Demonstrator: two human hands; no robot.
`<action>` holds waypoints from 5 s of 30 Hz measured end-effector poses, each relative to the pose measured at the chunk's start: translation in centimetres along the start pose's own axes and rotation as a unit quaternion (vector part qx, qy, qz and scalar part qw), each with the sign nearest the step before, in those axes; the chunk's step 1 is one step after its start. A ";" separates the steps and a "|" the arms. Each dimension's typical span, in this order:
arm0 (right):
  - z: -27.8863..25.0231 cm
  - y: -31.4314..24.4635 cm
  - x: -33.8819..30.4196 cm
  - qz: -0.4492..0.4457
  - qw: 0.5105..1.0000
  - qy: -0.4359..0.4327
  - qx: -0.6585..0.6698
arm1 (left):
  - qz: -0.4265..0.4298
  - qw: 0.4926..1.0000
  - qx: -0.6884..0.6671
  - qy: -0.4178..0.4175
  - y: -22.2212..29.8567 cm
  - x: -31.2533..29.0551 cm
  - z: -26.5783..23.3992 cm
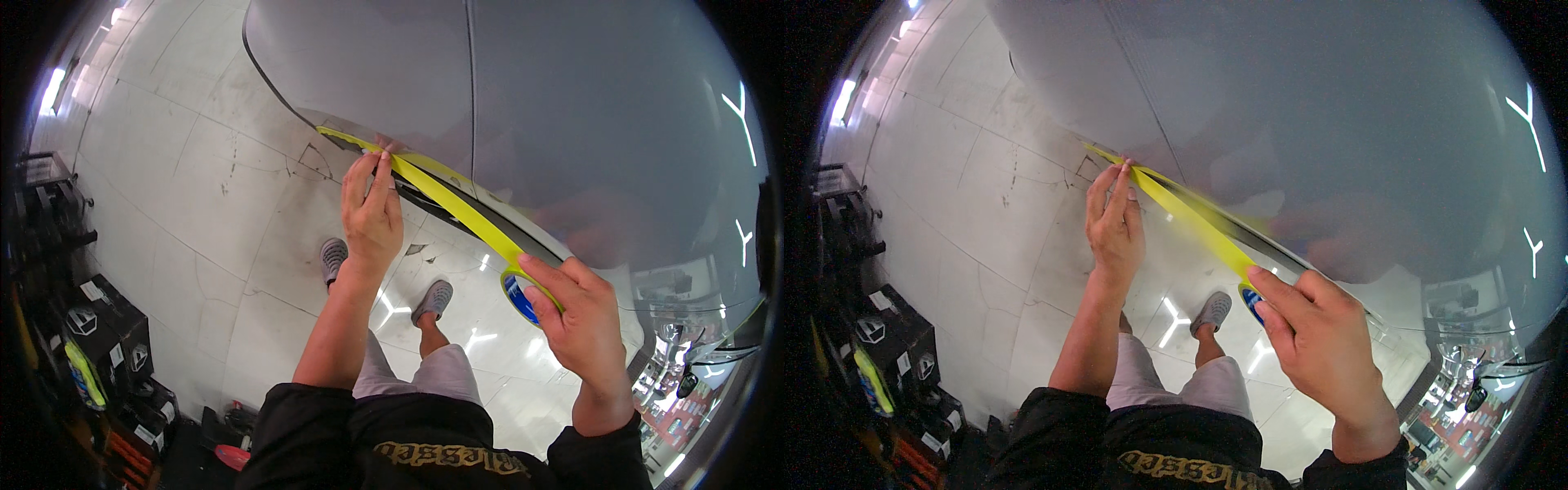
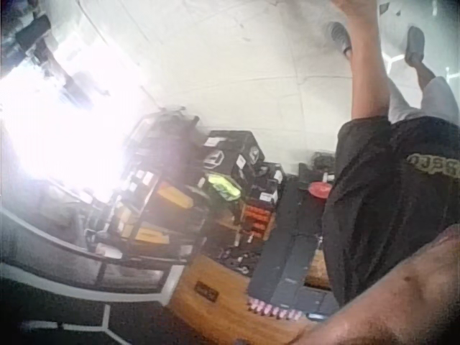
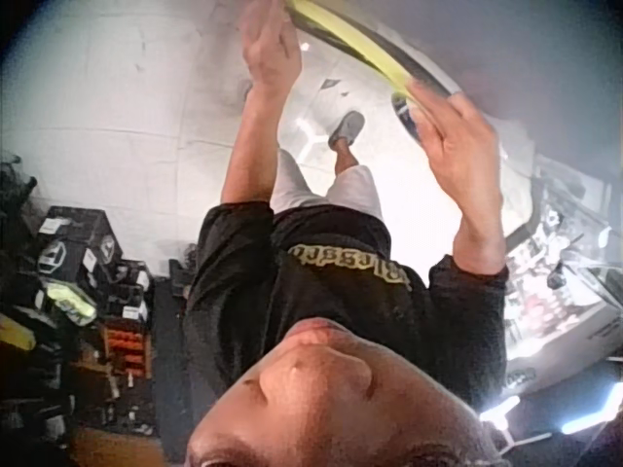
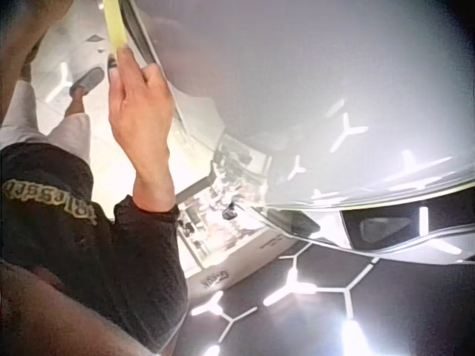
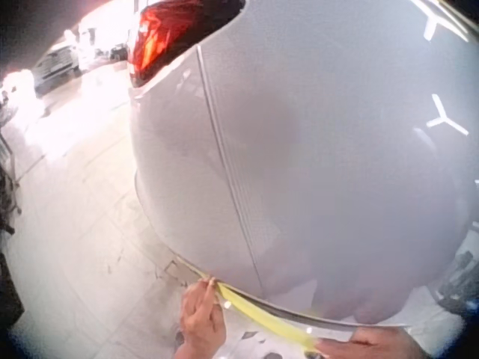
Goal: The person applies bright yellow tape along the lower body panels and wheel arches of a silver car. They unroll the tape, press it onto the curved surfaces, and smooth it down by hand to ensure adhesion.
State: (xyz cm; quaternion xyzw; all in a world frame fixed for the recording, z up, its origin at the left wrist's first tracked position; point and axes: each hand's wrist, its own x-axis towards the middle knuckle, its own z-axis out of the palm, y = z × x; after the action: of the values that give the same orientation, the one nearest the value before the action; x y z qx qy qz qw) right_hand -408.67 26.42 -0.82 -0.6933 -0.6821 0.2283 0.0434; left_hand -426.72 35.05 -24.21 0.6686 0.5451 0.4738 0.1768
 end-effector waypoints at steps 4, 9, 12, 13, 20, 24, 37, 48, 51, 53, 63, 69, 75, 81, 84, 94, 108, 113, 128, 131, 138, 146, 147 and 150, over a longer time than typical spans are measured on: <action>-0.6 1.1 -1.3 0.017 1.000 0.000 0.026 | 0.013 1.000 -0.007 0.008 0.8 -0.6 0.3; -0.7 2.8 -2.9 0.014 0.999 0.018 0.050 | 0.035 0.999 -0.013 -0.002 2.9 -1.0 0.2; -0.7 4.0 -3.9 0.007 0.998 0.029 0.058 | 0.052 0.999 -0.014 -0.007 3.9 -1.5 0.3; -0.6 4.3 -4.2 0.005 0.998 0.033 0.059 | 0.057 0.998 -0.011 -0.007 4.1 -1.6 0.4; 0.1 5.4 -5.3 -0.009 0.999 0.018 0.043 | 0.070 0.997 0.031 -0.011 5.0 -2.1 0.3; 0.0 4.6 -5.8 -0.039 0.997 0.015 0.060 | 0.074 0.997 0.018 -0.014 4.7 -1.6 0.0; 1.3 6.0 -5.6 0.011 0.994 0.082 0.076 | 0.092 0.995 0.007 -0.040 5.4 -1.7 0.2; 1.3 6.1 -5.5 0.035 0.995 0.086 0.024 | 0.119 0.992 0.003 -0.034 6.4 -2.6 0.8; 1.8 8.4 -5.7 -0.012 0.990 0.114 0.076 | 0.129 0.991 0.011 -0.044 7.5 -2.8 0.8; 1.6 9.3 -6.7 -0.019 0.984 0.119 0.131 | 0.129 0.990 0.022 -0.046 8.1 -3.3 0.8; 1.1 11.6 -10.0 -0.036 0.982 0.154 0.108 | 0.134 0.986 0.091 -0.043 10.4 -4.2 1.2; -1.1 15.3 -12.9 -0.038 0.961 0.132 0.241 | 0.098 0.990 0.100 0.026 12.6 -4.8 2.8; -1.5 19.3 -16.0 -0.062 0.971 0.148 0.176 | 0.115 0.986 0.106 0.061 14.2 -5.9 4.1; -1.1 21.4 -17.6 -0.075 0.967 0.145 0.195 | 0.147 0.980 0.121 0.064 15.6 -7.5 4.7; -0.9 23.5 -19.5 -0.049 0.950 0.135 0.278 | 0.176 0.976 0.101 0.072 15.5 -8.6 5.5; 5.9 30.2 -24.6 -0.117 0.892 0.353 0.256 | 0.280 0.943 0.061 0.171 15.0 -8.4 7.7; 6.4 33.1 -23.9 -0.202 0.868 0.415 0.181 | 0.350 0.915 0.058 0.192 19.2 -12.3 10.3; 6.8 34.0 -24.3 -0.194 0.875 0.408 0.175 | 0.384 0.901 0.061 0.193 20.9 -14.3 12.1; 7.7 35.6 -25.7 -0.174 0.855 0.440 0.211 | 0.407 0.894 0.064 0.177 22.8 -16.4 14.5; 7.4 34.9 -25.7 -0.178 0.851 0.448 0.210 | 0.420 0.887 0.067 0.183 22.6 -16.2 14.4; 7.6 35.0 -25.2 -0.186 0.845 0.481 0.142 | 0.449 0.877 0.084 0.151 22.8 -16.5 14.4; 7.2 33.6 -25.7 -0.169 0.854 0.481 0.103 | 0.464 0.868 0.094 0.152 23.6 -17.4 15.2; 7.3 33.6 -25.9 -0.159 0.859 0.475 0.101 | 0.460 0.869 0.096 0.154 23.7 -17.5 15.3; 7.9 34.1 -25.6 -0.177 0.850 0.490 0.079 | 0.457 0.869 0.096 0.165 23.9 -17.6 15.7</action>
State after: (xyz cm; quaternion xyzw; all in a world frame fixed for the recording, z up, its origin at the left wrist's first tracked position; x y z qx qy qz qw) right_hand -379.18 -2.55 -13.91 -0.5775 -0.6631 -0.0993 0.4658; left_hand -399.55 15.53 -21.66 0.7687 0.2424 0.5507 -0.2171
